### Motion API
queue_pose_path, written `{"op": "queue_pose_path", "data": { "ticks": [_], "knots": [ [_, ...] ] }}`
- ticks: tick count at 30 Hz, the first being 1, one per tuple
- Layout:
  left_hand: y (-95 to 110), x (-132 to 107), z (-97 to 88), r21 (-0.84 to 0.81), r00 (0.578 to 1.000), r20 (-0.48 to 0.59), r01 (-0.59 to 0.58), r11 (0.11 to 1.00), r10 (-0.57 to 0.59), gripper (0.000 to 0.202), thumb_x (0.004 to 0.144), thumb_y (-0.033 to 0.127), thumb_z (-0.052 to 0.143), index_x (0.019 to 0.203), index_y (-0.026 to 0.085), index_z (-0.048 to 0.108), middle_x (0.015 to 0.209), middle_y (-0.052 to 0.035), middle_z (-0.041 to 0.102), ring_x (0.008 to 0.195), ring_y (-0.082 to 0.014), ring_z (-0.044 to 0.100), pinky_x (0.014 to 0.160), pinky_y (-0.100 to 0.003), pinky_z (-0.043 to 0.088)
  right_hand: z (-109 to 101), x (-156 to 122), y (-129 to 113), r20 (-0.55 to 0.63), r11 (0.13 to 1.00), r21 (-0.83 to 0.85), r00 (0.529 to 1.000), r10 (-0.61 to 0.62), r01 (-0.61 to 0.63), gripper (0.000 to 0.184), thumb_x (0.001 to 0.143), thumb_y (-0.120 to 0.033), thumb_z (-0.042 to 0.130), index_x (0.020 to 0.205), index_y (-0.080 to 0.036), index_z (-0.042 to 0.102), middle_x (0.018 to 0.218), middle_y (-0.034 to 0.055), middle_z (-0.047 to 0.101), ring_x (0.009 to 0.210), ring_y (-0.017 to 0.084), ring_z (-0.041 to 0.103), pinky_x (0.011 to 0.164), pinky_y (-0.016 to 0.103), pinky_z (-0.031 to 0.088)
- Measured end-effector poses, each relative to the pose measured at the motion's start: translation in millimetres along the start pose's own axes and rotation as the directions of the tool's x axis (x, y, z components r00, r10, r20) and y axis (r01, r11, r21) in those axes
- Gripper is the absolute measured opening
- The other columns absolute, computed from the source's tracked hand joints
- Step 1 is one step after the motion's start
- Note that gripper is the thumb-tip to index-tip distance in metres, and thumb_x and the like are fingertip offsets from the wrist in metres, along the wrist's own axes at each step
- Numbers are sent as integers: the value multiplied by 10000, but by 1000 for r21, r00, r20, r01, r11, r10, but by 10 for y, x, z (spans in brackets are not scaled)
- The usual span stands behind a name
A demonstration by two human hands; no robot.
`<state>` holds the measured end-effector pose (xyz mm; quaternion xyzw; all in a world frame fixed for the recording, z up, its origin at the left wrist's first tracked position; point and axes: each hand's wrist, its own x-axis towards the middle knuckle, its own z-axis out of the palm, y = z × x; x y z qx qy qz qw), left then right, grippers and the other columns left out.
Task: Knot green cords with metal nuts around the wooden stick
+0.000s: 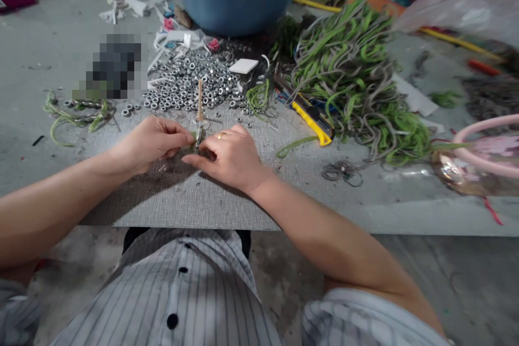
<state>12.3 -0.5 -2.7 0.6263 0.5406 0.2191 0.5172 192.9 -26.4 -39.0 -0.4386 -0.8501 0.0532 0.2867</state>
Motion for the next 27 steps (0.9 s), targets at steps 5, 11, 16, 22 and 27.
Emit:
{"op": "queue_pose_path", "data": {
  "ticks": [5,11,16,22,27],
  "knots": [
    [20,-19,38,14,1000,3,-16,1000,16,168,745,180,608,584,138,625,448,60,418,396,-34,305,416,-207,223,34,3,-10,30,997,-76,999,16,-14,431,943,-464,448,673,-190,643,572,9,642,595,155,592,701,341,319],
    [0,-32,14,245,978,-56,-181,953,200,147,749,202,597,615,144,615,518,45,481,486,-63,410,461,-207,299,28,11,-18,12,998,-60,1000,14,-13,260,869,-266,455,662,-196,597,594,14,647,582,147,565,704,343,314],
    [-77,-65,-15,412,814,-31,-519,749,580,229,761,125,548,971,133,641,891,-24,672,625,-68,549,584,-189,441,8,14,-10,7,1000,-26,1000,18,-18,216,834,-255,459,643,-205,546,560,-6,598,554,137,528,685,337,297],
    [-172,-40,-18,476,703,185,-675,564,687,344,811,76,477,1115,146,622,968,-44,715,810,-115,658,714,-205,502,-14,3,28,0,1000,21,1000,-19,19,136,793,-227,455,674,-211,518,582,-12,584,552,139,503,680,337,304],
    [-227,13,-27,568,689,187,-658,495,700,203,858,121,494,925,137,685,867,-47,717,772,-132,668,699,-222,505,-51,12,31,-3,995,102,1000,-15,16,154,839,-251,467,701,-213,523,608,-20,596,550,129,495,692,333,317]
  ]
}}
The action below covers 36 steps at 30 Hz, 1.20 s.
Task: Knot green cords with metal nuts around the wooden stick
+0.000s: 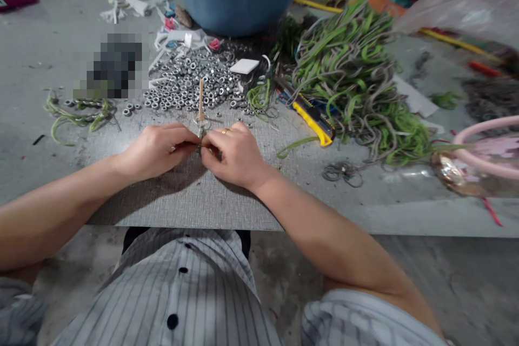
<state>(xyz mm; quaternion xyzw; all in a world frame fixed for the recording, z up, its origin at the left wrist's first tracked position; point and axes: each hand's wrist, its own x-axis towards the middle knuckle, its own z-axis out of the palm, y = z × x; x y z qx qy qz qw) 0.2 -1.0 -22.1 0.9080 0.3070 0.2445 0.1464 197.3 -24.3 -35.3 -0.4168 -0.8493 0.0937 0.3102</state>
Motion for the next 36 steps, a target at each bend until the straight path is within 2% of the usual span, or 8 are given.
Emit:
{"op": "queue_pose_path", "data": {
  "ticks": [3,7,9,12,17,21,30,36],
  "knots": [
    [-6,13,12,-9,999,-32,27,1000,-27,196,871,140,503,879,139,699,833,-44,721,742,-129,662,683,-223,503,-28,7,5,1,996,59,998,66,-66,193,891,-294,454,744,-212,551,654,-11,625,599,138,530,702,328,331],
    [13,37,21,-68,994,-78,78,995,-83,182,857,132,531,837,143,712,782,-34,723,697,-113,650,660,-209,493,-36,23,24,23,969,157,982,188,-189,490,978,-538,297,694,-214,529,608,-3,586,598,142,527,672,317,346],
    [26,41,24,-92,992,-89,79,993,-87,177,853,128,539,832,140,714,782,-34,726,687,-109,649,654,-205,492,-23,32,33,63,958,192,977,205,-213,595,958,-645,230,636,-215,486,564,-9,544,562,133,501,654,313,343],
    [41,36,29,-117,992,-98,67,991,-79,171,861,138,544,836,144,713,783,-26,726,701,-107,654,661,-201,494,1,43,37,113,948,241,976,186,-208,620,937,-693,223,613,-217,453,549,-19,516,538,120,476,638,305,338],
    [35,28,33,-108,994,-80,67,992,-76,175,859,130,542,831,149,714,781,-26,724,701,-108,655,660,-203,492,9,49,23,114,951,232,977,182,-204,585,936,-680,282,617,-217,444,538,-28,484,533,116,454,631,295,345],
    [23,31,30,-54,995,-54,76,996,-79,174,860,141,550,827,146,721,767,-35,723,688,-115,651,648,-212,490,-8,43,8,90,957,219,980,178,-193,537,942,-651,327,691,-214,511,600,-19,546,579,128,489,655,299,360],
    [-16,18,15,59,999,-3,37,998,-37,245,909,196,496,868,158,735,815,-54,727,755,-145,679,673,-228,513,-24,16,1,94,979,140,986,136,-148,255,964,-361,437,793,-217,561,736,10,663,675,159,561,726,320,361],
    [-7,17,-36,57,996,61,63,996,-66,239,902,207,495,910,156,729,887,-70,693,793,-160,664,685,-250,514,-10,5,18,76,986,119,991,106,-115,186,928,-307,480,812,-210,587,747,10,684,679,166,577,742,323,355]
  ]
}}
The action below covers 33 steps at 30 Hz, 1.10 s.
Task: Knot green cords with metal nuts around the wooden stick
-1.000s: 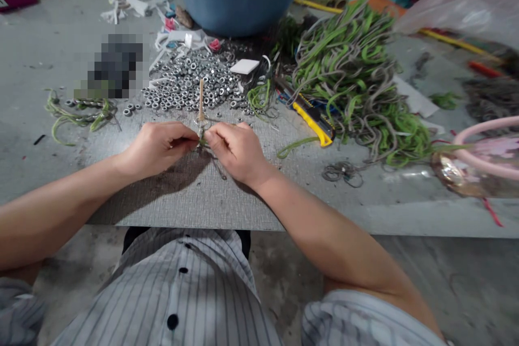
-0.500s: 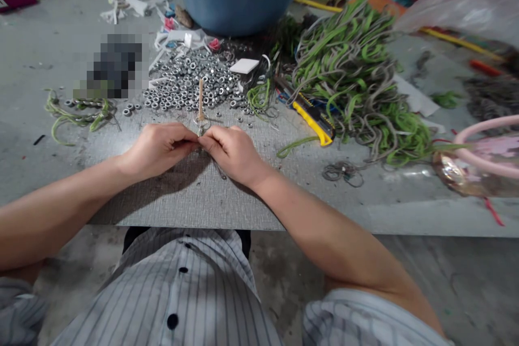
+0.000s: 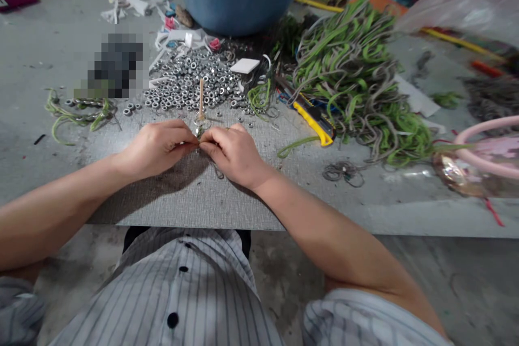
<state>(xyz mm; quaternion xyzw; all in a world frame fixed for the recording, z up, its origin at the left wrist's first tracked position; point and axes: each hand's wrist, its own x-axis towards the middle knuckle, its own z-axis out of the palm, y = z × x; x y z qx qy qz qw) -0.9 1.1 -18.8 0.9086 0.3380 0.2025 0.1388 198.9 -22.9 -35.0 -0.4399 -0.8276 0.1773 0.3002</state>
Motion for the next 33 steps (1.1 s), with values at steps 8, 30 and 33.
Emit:
{"op": "queue_pose_path", "data": {
  "ticks": [8,30,33],
  "knots": [
    [-5,2,-114,117,987,156,31,993,-49,195,842,169,539,887,171,729,1018,-72,661,929,-196,631,788,-298,522,8,-6,41,85,999,-46,996,-21,25,101,861,-285,564,801,-211,594,713,3,669,695,173,588,775,333,348],
    [33,12,-157,235,960,267,14,972,-79,219,827,156,513,861,171,729,1021,-62,674,967,-213,615,728,-268,508,48,-5,83,129,989,-142,991,-26,45,87,843,-224,575,828,-205,659,736,23,705,733,195,631,782,334,361],
    [48,14,-154,246,957,268,42,968,-109,216,835,145,514,875,165,725,1034,-69,675,972,-225,612,726,-288,510,49,-4,82,128,989,-141,991,-30,48,100,848,-232,573,837,-203,668,729,24,704,730,196,631,788,340,365]
  ]
}}
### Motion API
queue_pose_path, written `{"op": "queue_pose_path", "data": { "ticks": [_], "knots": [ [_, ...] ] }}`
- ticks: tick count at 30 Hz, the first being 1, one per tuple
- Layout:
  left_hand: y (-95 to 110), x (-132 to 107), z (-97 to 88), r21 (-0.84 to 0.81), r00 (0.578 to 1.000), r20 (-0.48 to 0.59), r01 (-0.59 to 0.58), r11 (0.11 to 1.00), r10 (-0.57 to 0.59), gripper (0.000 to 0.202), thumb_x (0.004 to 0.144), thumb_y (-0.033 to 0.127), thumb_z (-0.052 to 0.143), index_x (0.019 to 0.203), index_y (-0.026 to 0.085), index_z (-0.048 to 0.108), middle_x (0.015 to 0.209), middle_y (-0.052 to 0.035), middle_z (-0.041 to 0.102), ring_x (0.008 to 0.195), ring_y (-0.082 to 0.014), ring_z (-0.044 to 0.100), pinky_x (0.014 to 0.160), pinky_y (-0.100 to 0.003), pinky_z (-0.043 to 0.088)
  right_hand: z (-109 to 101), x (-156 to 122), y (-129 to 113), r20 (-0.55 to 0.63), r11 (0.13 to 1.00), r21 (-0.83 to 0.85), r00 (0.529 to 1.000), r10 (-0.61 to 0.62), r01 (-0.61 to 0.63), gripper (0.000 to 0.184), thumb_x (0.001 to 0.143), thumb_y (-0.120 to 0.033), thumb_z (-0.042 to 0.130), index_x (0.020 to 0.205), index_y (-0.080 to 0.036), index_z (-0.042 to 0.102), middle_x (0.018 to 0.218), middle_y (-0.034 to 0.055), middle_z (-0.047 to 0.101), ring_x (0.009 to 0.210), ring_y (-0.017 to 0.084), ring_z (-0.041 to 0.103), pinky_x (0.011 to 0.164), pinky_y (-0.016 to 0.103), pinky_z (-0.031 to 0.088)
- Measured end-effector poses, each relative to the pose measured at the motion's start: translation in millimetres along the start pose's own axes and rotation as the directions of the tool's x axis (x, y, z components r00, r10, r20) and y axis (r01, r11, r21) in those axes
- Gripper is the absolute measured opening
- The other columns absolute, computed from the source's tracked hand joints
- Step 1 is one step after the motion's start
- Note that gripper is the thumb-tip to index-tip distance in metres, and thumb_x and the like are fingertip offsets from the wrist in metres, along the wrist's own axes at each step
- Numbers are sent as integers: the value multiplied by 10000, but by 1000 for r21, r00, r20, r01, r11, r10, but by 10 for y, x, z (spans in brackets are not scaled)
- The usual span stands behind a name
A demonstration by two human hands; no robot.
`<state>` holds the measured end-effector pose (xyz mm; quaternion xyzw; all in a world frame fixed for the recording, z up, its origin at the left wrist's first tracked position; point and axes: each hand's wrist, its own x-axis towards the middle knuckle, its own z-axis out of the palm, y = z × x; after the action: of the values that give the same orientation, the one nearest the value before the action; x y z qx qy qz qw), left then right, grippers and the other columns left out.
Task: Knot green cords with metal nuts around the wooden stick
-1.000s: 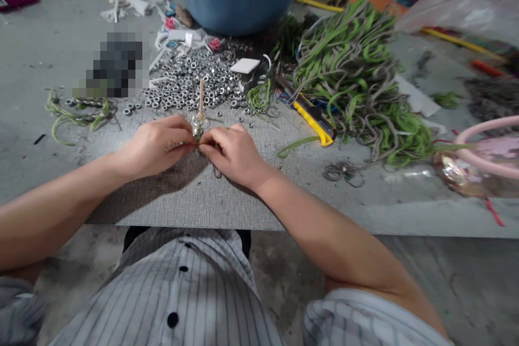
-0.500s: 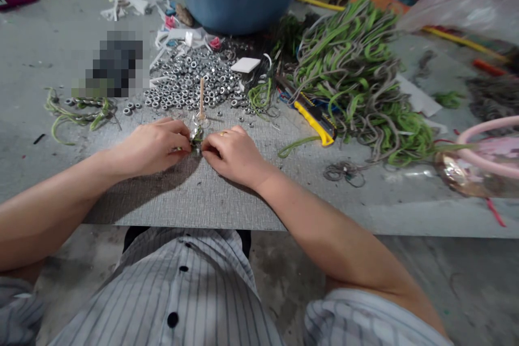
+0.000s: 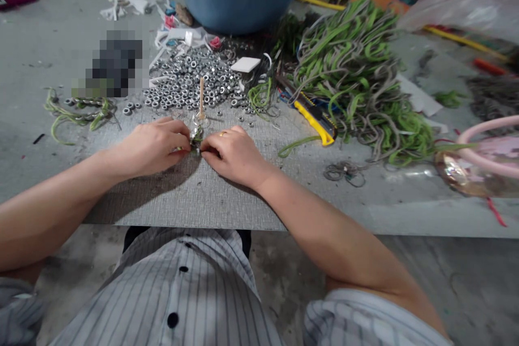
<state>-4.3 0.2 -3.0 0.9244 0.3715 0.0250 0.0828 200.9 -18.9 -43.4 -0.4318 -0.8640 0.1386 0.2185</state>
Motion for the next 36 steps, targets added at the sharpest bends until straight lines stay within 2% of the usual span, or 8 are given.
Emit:
{"op": "queue_pose_path", "data": {
  "ticks": [6,15,24,29,33,36],
  "knots": [
    [18,18,24,-20,999,31,40,999,-39,211,852,158,522,905,180,725,1055,-65,674,1005,-243,606,785,-335,520,4,-1,1,7,1000,-8,1000,-2,2,110,849,-240,590,863,-189,686,739,35,711,745,202,639,786,348,367],
    [26,30,58,-89,997,-9,70,994,-71,204,841,187,538,888,196,737,1025,-59,677,993,-234,621,770,-322,527,0,0,-6,17,1000,-21,1000,-4,4,120,858,-264,598,872,-194,695,751,37,716,740,201,628,772,347,359],
    [29,24,103,-105,994,-55,84,991,-90,203,841,216,541,897,214,736,995,-47,673,981,-225,627,736,-295,518,41,10,-15,-6,999,-44,1000,-3,2,148,869,-237,540,815,-183,667,735,49,710,734,207,633,774,339,358],
    [37,12,108,-80,995,-86,52,995,-59,222,829,278,593,1003,199,706,991,-66,648,960,-229,619,692,-286,505,24,11,-12,6,1000,-27,1000,5,-5,125,846,-237,536,782,-188,632,678,32,672,673,191,596,759,336,345],
    [61,18,151,-57,990,-117,73,996,-79,206,840,337,618,971,212,716,989,-71,630,969,-238,602,650,-280,486,14,10,-8,2,1000,0,1000,5,-5,119,842,-244,537,762,-193,609,655,18,651,640,176,567,752,332,337],
    [77,26,180,-55,990,-106,84,995,-90,182,840,320,619,949,220,725,976,-70,623,963,-238,593,619,-271,469,8,11,-11,-2,1000,15,1000,4,-4,117,840,-248,537,757,-195,599,653,15,644,634,171,555,747,329,333]
  ]
}}
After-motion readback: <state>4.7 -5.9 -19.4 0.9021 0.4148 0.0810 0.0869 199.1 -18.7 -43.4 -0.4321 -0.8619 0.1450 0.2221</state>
